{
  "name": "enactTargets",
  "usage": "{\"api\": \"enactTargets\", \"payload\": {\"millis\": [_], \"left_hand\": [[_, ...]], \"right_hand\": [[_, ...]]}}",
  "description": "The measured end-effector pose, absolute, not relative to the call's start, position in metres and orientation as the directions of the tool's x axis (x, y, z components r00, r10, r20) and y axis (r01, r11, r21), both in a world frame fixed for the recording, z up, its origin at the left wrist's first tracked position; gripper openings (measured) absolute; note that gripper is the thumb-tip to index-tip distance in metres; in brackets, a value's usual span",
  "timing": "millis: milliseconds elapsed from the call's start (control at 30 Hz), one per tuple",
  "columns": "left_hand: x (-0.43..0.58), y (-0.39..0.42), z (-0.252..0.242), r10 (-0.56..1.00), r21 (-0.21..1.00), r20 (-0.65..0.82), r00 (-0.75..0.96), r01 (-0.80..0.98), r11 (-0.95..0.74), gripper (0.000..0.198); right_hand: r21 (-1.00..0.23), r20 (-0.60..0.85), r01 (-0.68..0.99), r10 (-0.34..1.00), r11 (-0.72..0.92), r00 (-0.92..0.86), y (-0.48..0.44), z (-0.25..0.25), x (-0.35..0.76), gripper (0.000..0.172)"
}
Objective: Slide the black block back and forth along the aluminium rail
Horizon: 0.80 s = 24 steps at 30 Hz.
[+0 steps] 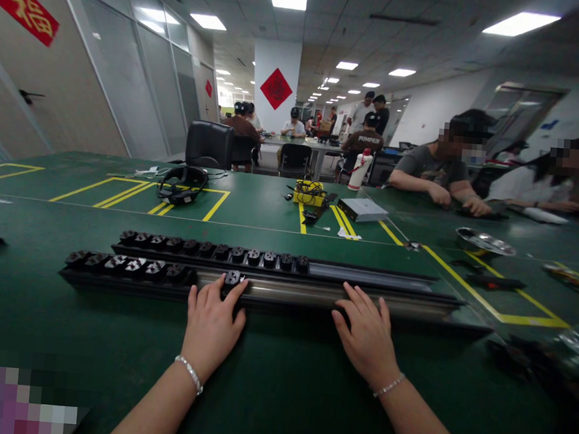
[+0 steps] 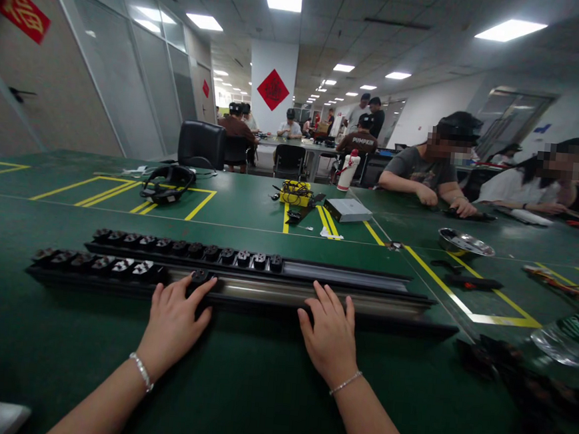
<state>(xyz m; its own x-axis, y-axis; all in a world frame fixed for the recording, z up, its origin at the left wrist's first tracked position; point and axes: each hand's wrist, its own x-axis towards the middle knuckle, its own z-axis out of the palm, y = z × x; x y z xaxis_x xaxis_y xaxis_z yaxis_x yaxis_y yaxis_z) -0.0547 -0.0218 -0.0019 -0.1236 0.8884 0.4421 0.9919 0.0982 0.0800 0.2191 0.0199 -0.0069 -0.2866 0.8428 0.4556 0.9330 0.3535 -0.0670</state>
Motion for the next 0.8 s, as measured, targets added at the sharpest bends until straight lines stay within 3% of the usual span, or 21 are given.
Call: {"api": "enactTargets", "payload": {"millis": [800], "left_hand": [[-0.0535,-0.0216,-0.0003,0.903,0.069,0.412,-0.121,0.992,0.102,0.047]], "right_hand": [[-0.074,0.424,0.937,0.861,0.341,-0.28,0.0194,-0.0077,0.22,0.036]]}}
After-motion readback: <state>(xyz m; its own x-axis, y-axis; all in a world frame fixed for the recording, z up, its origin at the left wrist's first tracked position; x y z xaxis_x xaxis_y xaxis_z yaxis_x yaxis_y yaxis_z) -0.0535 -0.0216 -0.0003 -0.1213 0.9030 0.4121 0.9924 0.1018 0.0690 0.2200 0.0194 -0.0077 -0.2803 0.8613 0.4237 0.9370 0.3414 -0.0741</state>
